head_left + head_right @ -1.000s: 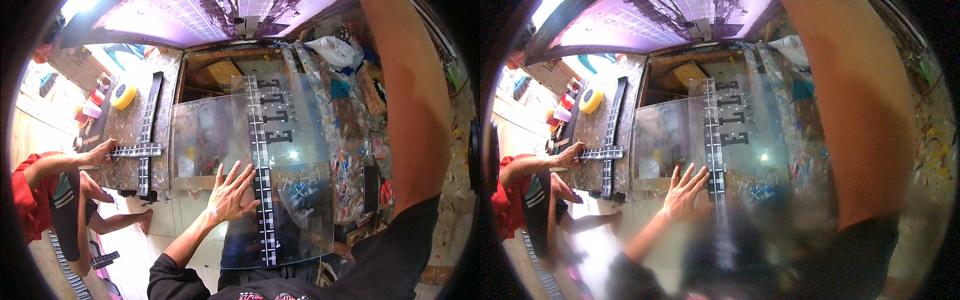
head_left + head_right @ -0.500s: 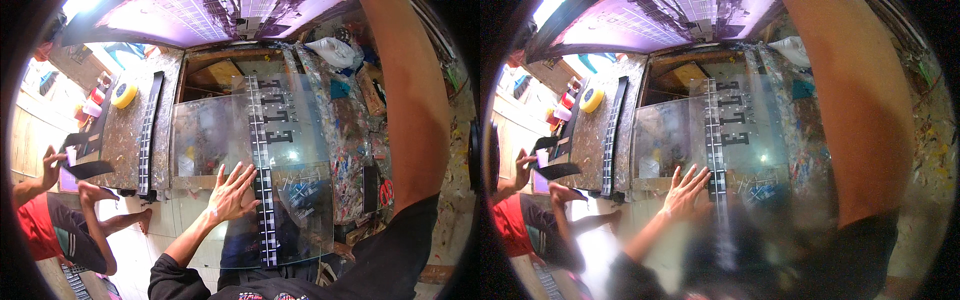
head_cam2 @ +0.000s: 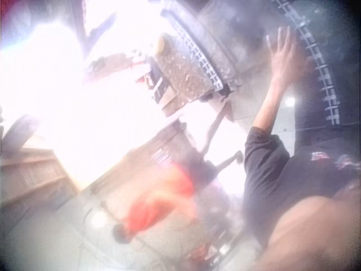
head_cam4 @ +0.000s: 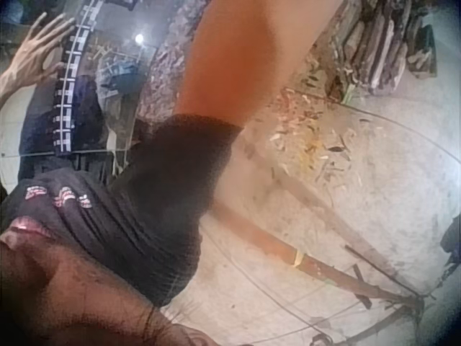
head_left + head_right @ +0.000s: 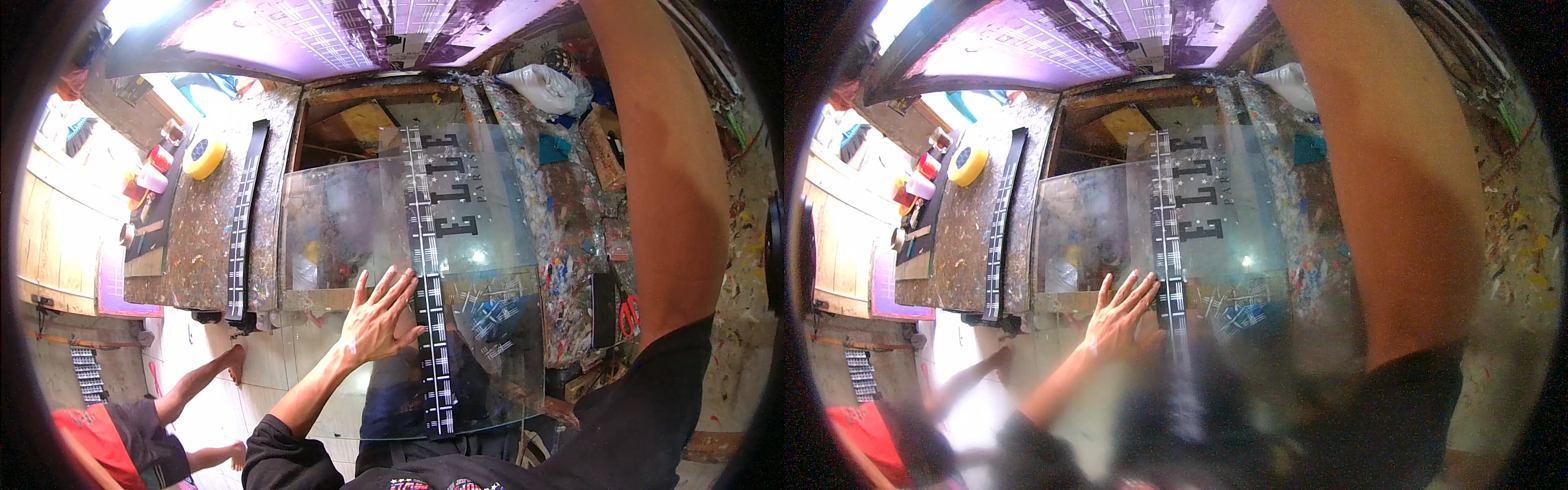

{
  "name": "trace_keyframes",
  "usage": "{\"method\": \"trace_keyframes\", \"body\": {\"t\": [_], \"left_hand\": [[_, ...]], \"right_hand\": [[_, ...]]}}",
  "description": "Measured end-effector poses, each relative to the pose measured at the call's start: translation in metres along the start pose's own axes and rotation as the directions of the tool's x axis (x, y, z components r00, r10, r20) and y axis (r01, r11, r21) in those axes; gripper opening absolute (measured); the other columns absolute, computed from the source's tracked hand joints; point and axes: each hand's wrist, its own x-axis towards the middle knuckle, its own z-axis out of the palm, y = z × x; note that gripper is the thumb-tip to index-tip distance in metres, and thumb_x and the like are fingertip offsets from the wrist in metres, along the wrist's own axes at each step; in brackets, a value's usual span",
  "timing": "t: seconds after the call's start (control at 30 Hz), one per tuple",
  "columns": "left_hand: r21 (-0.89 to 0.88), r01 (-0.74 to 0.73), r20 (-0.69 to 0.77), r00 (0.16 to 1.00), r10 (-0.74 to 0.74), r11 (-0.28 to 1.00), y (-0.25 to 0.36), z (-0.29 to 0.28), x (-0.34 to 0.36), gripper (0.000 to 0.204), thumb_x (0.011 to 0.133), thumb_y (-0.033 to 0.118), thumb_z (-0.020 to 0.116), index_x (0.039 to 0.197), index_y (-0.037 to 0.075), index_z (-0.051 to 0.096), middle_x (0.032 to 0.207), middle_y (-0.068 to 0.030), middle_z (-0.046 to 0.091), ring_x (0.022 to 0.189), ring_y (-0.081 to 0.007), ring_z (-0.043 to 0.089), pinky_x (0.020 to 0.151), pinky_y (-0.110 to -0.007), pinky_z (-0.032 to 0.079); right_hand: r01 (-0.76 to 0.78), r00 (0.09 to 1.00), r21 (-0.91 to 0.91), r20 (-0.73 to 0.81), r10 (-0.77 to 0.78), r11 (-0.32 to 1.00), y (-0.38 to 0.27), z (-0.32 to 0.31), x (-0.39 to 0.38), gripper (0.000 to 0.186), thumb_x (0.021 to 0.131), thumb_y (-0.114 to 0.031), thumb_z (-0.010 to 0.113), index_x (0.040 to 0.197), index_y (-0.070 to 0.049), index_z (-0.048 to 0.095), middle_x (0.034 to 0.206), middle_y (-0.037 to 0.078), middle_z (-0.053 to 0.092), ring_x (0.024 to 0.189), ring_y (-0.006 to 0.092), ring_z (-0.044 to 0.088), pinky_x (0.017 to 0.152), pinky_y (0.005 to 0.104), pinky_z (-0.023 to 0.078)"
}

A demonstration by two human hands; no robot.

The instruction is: The person performs screen printing on long strips, applying white ink through a stencil frame, lifting the frame, and moving the printed strips aside to a stack.

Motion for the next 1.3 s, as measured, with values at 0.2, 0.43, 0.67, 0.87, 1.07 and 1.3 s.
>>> {"method": "trace_keyframes", "body": {"t": [0.2,0.43,0.67,0.87,1.07,1.3], "left_hand": [[0.002,0.033,-0.005,0.999,-0.033,0.999,0.003,0.0,0.003,0.081,0.096,0.058,0.053,0.157,0.007,0.033,0.164,-0.0098,0.031,0.153,-0.0278,0.025,0.124,-0.056,0.002],[0.012,0.007,-0.001,1.0,-0.007,1.0,0.001,0.0,0.001,0.08,0.097,0.057,0.052,0.157,0.007,0.034,0.164,-0.0102,0.03,0.153,-0.0272,0.023,0.124,-0.056,0.001],[0.023,0.015,-0.005,1.0,-0.015,1.0,0.003,-0.002,0.002,0.082,0.096,0.06,0.053,0.156,0.007,0.035,0.164,-0.0088,0.032,0.153,-0.0275,0.024,0.124,-0.057,0.002],[0.018,0.022,-0.013,1.0,-0.021,1.0,0.002,-0.002,0.003,0.082,0.095,0.061,0.053,0.156,0.008,0.035,0.163,-0.0085,0.033,0.152,-0.0274,0.026,0.124,-0.056,0.003],[0.014,0.015,-0.012,1.0,-0.015,1.0,0.003,-0.001,0.003,0.084,0.095,0.061,0.054,0.156,0.006,0.036,0.163,-0.0105,0.032,0.153,-0.0284,0.025,0.124,-0.057,0.004],[-0.146,0.271,-0.214,0.93,-0.298,0.951,0.003,0.008,0.033,0.097,0.095,0.067,0.05,0.156,-0.005,0.026,0.164,-0.0281,0.018,0.154,-0.043,0.007,0.123,-0.058,0.001]], "right_hand": [[-0.001,1.0,0.002,0.0,0.001,1.0,-0.001,0.0,0.0,0.054,0.093,-0.053,0.056,0.093,-0.001,0.072,0.088,0.026,0.071,0.086,0.0418,0.069,0.082,0.0512,0.053],[0.0,1.0,0.005,-0.001,0.0,1.0,-0.001,0.0,0.001,0.055,0.093,-0.054,0.056,0.093,-0.001,0.071,0.088,0.026,0.071,0.087,0.0422,0.069,0.082,0.0514,0.053],[-0.001,1.0,0.007,-0.006,0.001,1.0,-0.003,0.0,0.003,0.056,0.093,-0.055,0.056,0.093,-0.001,0.071,0.088,0.026,0.071,0.087,0.0426,0.069,0.082,0.0515,0.053],[-0.001,1.0,0.006,-0.005,0.001,1.0,-0.004,0.0,0.006,0.056,0.093,-0.055,0.056,0.093,-0.001,0.07,0.088,0.026,0.071,0.088,0.0429,0.069,0.082,0.0516,0.053],[-0.003,1.0,0.003,0.001,0.003,1.0,-0.003,0.004,0.008,0.057,0.092,-0.056,0.056,0.092,-0.001,0.07,0.088,0.026,0.071,0.088,0.0432,0.069,0.082,0.0517,0.053],[0.0,1.0,-0.014,0.012,0.0,1.0,-0.003,0.003,0.014,0.058,0.092,-0.057,0.057,0.092,-0.001,0.07,0.088,0.026,0.071,0.089,0.0436,0.069,0.082,0.0518,0.053]]}}
